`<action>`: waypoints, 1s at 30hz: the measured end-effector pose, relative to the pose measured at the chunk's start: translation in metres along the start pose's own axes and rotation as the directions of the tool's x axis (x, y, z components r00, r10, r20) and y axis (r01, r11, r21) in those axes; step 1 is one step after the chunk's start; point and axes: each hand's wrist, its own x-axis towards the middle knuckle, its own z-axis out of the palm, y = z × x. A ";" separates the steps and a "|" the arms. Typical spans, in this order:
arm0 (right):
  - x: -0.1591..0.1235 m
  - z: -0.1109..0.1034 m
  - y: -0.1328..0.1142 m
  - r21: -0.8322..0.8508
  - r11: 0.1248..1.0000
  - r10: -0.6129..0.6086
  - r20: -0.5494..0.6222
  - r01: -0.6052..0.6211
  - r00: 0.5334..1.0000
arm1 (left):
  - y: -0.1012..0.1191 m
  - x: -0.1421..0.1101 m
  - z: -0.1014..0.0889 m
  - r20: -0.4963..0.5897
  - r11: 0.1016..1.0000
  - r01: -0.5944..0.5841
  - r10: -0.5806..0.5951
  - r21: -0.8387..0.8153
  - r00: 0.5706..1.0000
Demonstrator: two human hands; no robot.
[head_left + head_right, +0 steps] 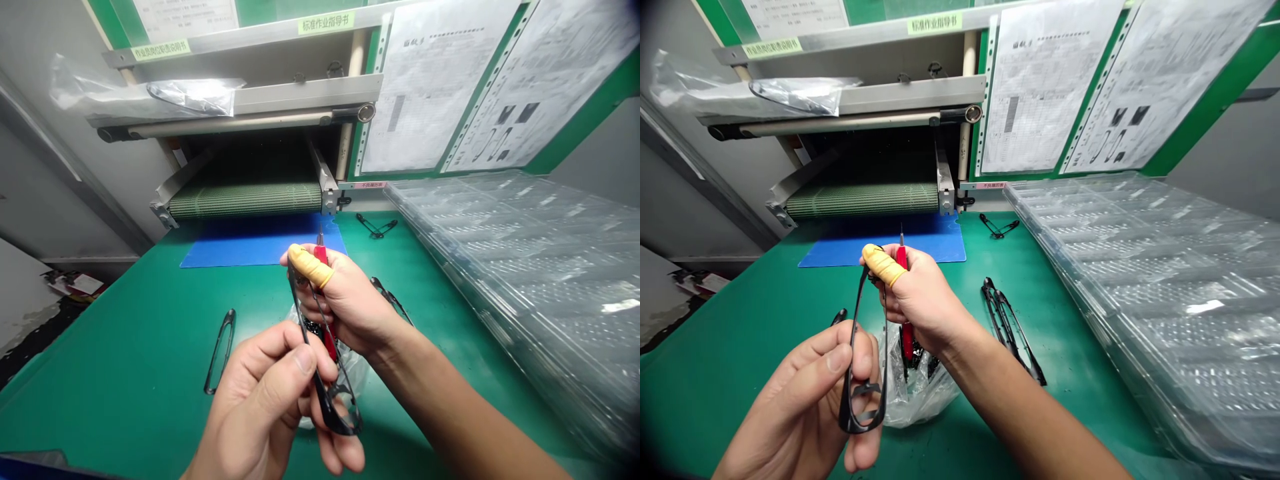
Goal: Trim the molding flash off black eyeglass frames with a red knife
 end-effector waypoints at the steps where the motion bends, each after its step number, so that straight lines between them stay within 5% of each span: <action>1: 0.000 0.000 -0.001 0.005 1.000 -0.006 -0.008 0.006 1.000 | 0.000 0.000 -0.001 0.013 1.000 -0.001 0.001 -0.002 1.000; 15: -0.002 0.000 -0.004 0.039 0.998 -0.038 -0.060 0.041 0.997 | -0.011 0.001 -0.012 0.207 0.962 0.057 -0.001 -0.267 0.978; 23: -0.003 0.001 -0.007 0.040 0.998 -0.044 -0.067 0.046 0.997 | -0.008 0.000 -0.009 0.176 0.963 0.055 -0.008 -0.265 0.984; 30: 0.001 -0.001 -0.001 0.050 0.998 -0.022 -0.033 0.024 0.999 | 0.001 -0.001 0.000 0.037 0.996 -0.085 0.087 -0.032 0.996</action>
